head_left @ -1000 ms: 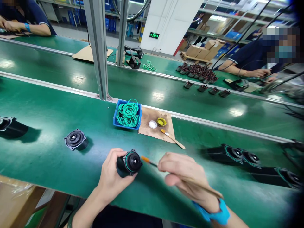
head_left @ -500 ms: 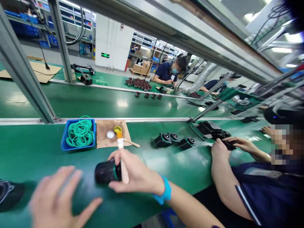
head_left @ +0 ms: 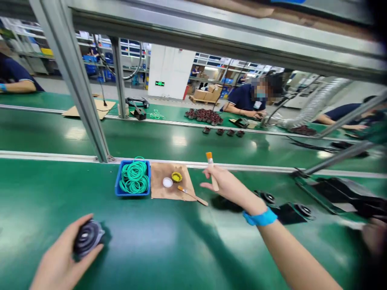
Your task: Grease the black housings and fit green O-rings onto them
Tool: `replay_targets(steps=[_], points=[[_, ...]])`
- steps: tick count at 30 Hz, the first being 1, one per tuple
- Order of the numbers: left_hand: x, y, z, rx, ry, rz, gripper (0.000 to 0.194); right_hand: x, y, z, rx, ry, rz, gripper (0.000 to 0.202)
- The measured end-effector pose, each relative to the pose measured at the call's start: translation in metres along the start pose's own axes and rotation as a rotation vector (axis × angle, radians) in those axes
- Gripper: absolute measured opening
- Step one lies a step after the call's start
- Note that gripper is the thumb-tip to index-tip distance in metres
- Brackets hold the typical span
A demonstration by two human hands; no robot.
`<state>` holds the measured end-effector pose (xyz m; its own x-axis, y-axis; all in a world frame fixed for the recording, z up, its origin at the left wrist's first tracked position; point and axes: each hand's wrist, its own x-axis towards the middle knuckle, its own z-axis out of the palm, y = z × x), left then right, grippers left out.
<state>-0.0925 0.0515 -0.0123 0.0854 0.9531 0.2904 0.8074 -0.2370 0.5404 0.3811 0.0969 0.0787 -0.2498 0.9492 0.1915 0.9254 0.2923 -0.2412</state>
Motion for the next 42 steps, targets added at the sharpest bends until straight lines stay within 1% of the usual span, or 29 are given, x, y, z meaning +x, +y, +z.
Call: replay_targets(steps=[1,3,4,6,7,9,12,14,18,20,23,26,28,29,30,32,34,35,38,40,42], points=[[-0.003,0.011,0.009,-0.034,-0.015,0.071,0.054,0.016,-0.016,0.01,0.038,0.036,-0.031,0.026],[-0.009,0.035,0.024,-0.09,-0.091,0.173,0.054,0.051,-0.053,0.032,0.111,0.091,-0.09,0.022],[-0.011,0.047,0.029,-0.104,-0.143,0.2,0.057,0.068,-0.071,0.044,0.141,0.115,-0.115,0.021],[-0.016,0.066,0.037,-0.138,-0.183,0.208,0.066,0.099,-0.102,0.066,0.188,0.149,-0.17,0.021],[-0.018,0.072,0.038,-0.156,-0.184,0.193,0.071,0.111,-0.114,0.075,0.203,0.162,-0.194,0.022],[-0.024,0.077,0.039,-0.195,-0.152,0.141,0.077,0.128,-0.13,0.088,0.222,0.175,-0.227,0.023],[-0.031,0.076,0.036,-0.236,-0.091,0.069,0.072,0.137,-0.137,0.098,0.24,0.185,-0.236,0.022],[-0.033,0.074,0.034,-0.254,-0.074,0.063,0.066,0.135,-0.135,0.098,0.251,0.195,-0.23,0.02],[-0.028,0.075,0.031,-0.261,-0.062,0.131,0.059,0.128,-0.132,0.093,0.254,0.209,-0.231,0.019],[-0.026,0.077,0.03,-0.267,-0.045,0.151,0.058,0.128,-0.134,0.092,0.254,0.217,-0.231,0.019],[-0.025,0.08,0.03,-0.287,-0.032,0.134,0.061,0.129,-0.139,0.088,0.281,0.241,-0.217,0.019],[-0.027,0.081,0.032,-0.321,-0.016,0.081,0.064,0.123,-0.146,0.076,0.349,0.283,-0.179,0.018],[-0.028,0.082,0.033,-0.348,0.017,0.045,0.067,0.108,-0.153,0.063,0.44,0.28,-0.163,0.019],[-0.029,0.082,0.034,-0.359,0.037,0.032,0.068,0.097,-0.157,0.056,0.497,0.238,-0.169,0.02],[-0.03,0.082,0.035,-0.371,0.053,0.022,0.068,0.085,-0.161,0.051,0.569,0.151,-0.186,0.022],[-0.031,0.082,0.037,-0.398,0.061,0.017,0.067,0.06,-0.169,0.045,0.627,-0.075,-0.218,0.023],[-0.031,0.081,0.037,-0.428,0.039,0.018,0.063,0.04,-0.177,0.048,0.595,-0.224,-0.222,0.021],[-0.031,0.081,0.037,-0.439,0.022,0.022,0.062,0.033,-0.179,0.052,0.579,-0.258,-0.221,0.02],[-0.031,0.079,0.035,-0.432,0.006,0.07,0.058,0.023,-0.182,0.063,0.639,-0.26,-0.226,0.018],[-0.031,0.076,0.034,-0.386,0.006,0.151,0.054,0.019,-0.179,0.065,0.712,-0.219,-0.242,0.018],[-0.031,0.074,0.033,-0.324,0.004,0.249,0.05,0.014,-0.175,0.064,0.706,-0.175,-0.309,0.019]])
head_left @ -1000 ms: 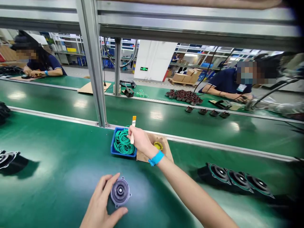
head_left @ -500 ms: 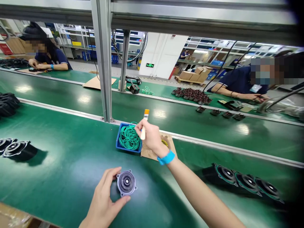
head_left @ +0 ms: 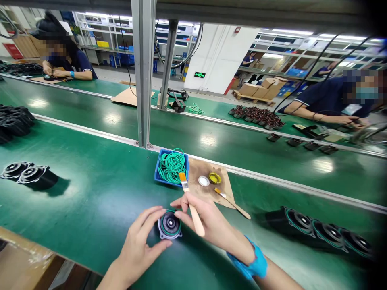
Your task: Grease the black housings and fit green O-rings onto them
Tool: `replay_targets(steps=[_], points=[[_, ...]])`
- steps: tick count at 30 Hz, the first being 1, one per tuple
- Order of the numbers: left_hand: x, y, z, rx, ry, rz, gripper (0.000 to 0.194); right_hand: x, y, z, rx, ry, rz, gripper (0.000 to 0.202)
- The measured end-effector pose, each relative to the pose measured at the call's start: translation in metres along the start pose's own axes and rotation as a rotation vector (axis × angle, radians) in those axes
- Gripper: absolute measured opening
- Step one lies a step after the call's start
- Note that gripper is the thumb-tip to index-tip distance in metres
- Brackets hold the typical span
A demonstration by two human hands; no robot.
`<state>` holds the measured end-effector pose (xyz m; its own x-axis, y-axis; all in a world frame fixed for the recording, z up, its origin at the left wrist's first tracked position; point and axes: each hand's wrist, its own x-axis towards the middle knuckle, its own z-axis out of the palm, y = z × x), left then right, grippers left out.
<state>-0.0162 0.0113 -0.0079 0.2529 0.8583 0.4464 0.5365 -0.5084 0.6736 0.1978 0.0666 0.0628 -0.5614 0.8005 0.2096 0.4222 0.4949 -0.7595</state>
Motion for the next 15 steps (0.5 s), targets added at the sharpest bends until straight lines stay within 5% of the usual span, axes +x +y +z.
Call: replay_targets(steps=[6,10,15], points=[[0.007,-0.003,-0.006,0.112,-0.066,0.103,0.042,-0.023,0.013,0.01,-0.251,0.028,-0.261,0.032],[0.016,-0.002,-0.012,0.131,-0.126,0.118,0.042,-0.031,0.023,0.025,-0.16,0.137,-0.247,0.031],[0.008,-0.003,-0.005,0.254,0.009,0.232,0.03,-0.04,0.022,0.036,-0.218,0.302,-0.265,0.026]])
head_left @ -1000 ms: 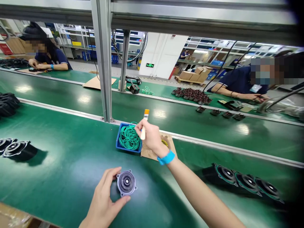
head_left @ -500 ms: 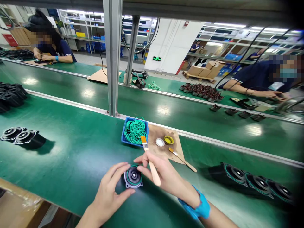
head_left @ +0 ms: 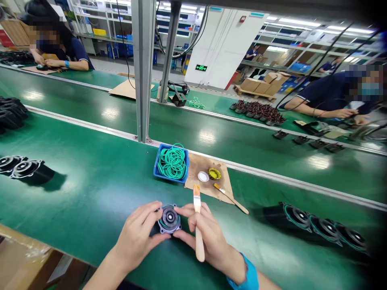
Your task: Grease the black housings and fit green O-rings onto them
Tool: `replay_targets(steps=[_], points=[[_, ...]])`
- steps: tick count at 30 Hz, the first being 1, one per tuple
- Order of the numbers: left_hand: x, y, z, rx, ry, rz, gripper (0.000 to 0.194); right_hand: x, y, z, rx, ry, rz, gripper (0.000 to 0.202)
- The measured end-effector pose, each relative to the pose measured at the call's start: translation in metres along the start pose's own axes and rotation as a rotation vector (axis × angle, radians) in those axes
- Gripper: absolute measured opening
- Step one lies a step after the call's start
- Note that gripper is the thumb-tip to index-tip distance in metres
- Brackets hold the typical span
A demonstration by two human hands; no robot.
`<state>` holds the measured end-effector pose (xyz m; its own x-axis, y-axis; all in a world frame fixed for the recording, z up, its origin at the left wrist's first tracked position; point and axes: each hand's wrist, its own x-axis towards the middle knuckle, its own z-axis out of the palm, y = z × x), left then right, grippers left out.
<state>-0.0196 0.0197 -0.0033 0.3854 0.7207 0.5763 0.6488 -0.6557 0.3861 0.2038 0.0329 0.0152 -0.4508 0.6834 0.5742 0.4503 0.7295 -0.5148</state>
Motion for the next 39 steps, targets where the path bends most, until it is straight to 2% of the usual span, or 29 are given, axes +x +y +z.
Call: replay_targets(steps=[3,6,12,15,17,19,20,23,25,29,34,39], points=[[-0.01,0.008,0.009,0.129,0.117,0.061,0.018,-0.01,-0.004,0.003,-0.135,0.057,-0.086,0.02],[-0.013,0.019,0.015,0.2,0.197,0.093,0.017,-0.019,-0.007,0.003,-0.233,0.056,-0.181,0.015],[-0.006,0.032,0.015,0.258,0.253,0.129,0.023,-0.023,-0.006,-0.003,-0.205,-0.127,-0.378,0.037],[-0.009,0.03,0.014,0.288,0.224,0.119,0.021,-0.019,-0.001,-0.003,-0.15,-0.166,-0.386,0.034],[-0.012,0.026,0.014,0.238,0.194,0.06,0.017,-0.014,0.002,-0.006,-0.026,-0.098,-0.256,0.024],[-0.013,0.022,0.015,0.106,0.169,-0.07,0.016,-0.008,0.001,-0.013,0.174,-0.006,-0.002,0.016],[-0.012,0.02,0.015,0.028,0.15,-0.153,0.024,-0.004,-0.001,-0.019,0.283,0.04,0.125,0.017],[-0.009,0.018,0.019,-0.152,0.052,-0.363,0.06,0.006,-0.008,-0.037,0.517,0.147,0.405,0.038],[-0.006,0.018,0.021,-0.209,-0.012,-0.436,0.063,0.012,-0.012,-0.045,0.541,0.197,0.539,0.049],[-0.004,0.018,0.024,-0.27,-0.024,-0.49,0.052,0.018,-0.017,-0.048,0.477,0.221,0.668,0.053],[-0.005,0.017,0.025,-0.275,-0.014,-0.49,0.055,0.016,-0.017,-0.038,0.596,0.085,0.824,0.053],[-0.005,0.017,0.026,-0.284,-0.017,-0.509,0.054,0.013,-0.014,-0.03,0.603,-0.008,0.843,0.055]])
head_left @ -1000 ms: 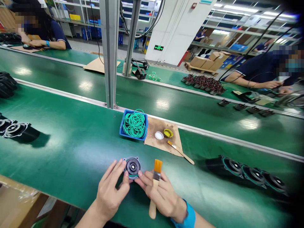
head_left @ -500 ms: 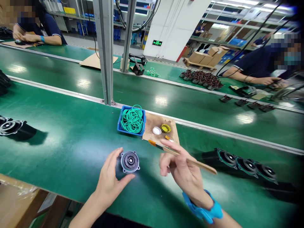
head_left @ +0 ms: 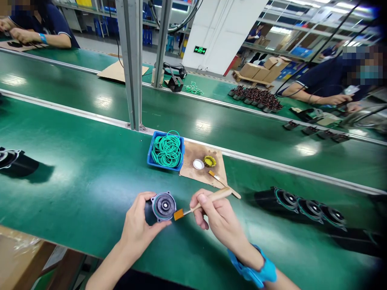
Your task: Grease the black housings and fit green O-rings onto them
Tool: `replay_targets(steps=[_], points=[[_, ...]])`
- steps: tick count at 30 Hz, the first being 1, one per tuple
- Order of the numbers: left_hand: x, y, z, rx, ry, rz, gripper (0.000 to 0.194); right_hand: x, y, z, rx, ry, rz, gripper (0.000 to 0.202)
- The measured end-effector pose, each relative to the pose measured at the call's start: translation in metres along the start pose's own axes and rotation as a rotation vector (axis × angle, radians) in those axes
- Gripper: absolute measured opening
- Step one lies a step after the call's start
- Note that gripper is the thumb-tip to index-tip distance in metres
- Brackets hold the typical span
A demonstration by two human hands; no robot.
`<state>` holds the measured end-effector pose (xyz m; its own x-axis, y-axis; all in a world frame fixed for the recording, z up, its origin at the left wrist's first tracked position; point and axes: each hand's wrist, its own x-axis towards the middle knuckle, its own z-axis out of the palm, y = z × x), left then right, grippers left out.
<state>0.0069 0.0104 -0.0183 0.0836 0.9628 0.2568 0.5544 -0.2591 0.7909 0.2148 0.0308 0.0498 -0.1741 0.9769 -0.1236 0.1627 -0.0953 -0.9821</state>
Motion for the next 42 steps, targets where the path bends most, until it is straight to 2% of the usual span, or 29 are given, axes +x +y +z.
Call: replay_targets(steps=[7,14,22,26,29,34,38,42], points=[[0.0,-0.001,0.0,-0.024,-0.002,-0.012,0.055,0.006,0.008,0.002,-0.113,0.012,-0.084,0.058],[-0.002,0.0,0.0,-0.087,0.005,0.109,0.057,0.015,0.004,-0.003,-0.279,0.02,-0.289,0.057],[-0.004,0.006,0.003,-0.125,-0.02,0.201,0.047,0.012,-0.013,-0.006,-0.323,-0.133,-0.517,0.037],[-0.005,0.008,0.006,-0.108,-0.002,0.232,0.041,0.007,-0.022,-0.003,-0.363,-0.167,-0.589,0.036],[-0.008,0.01,0.01,-0.073,0.029,0.247,0.038,-0.001,-0.02,-0.003,-0.314,-0.11,-0.555,0.038],[-0.012,0.013,0.018,-0.005,0.053,0.265,0.035,-0.01,-0.007,-0.004,-0.189,0.108,-0.429,0.03],[-0.014,0.016,0.021,0.036,0.065,0.306,0.031,-0.009,-0.008,0.0,-0.223,0.138,-0.438,0.032],[-0.014,0.018,0.022,0.07,0.07,0.313,0.03,-0.01,-0.015,0.005,-0.299,0.116,-0.458,0.036]])
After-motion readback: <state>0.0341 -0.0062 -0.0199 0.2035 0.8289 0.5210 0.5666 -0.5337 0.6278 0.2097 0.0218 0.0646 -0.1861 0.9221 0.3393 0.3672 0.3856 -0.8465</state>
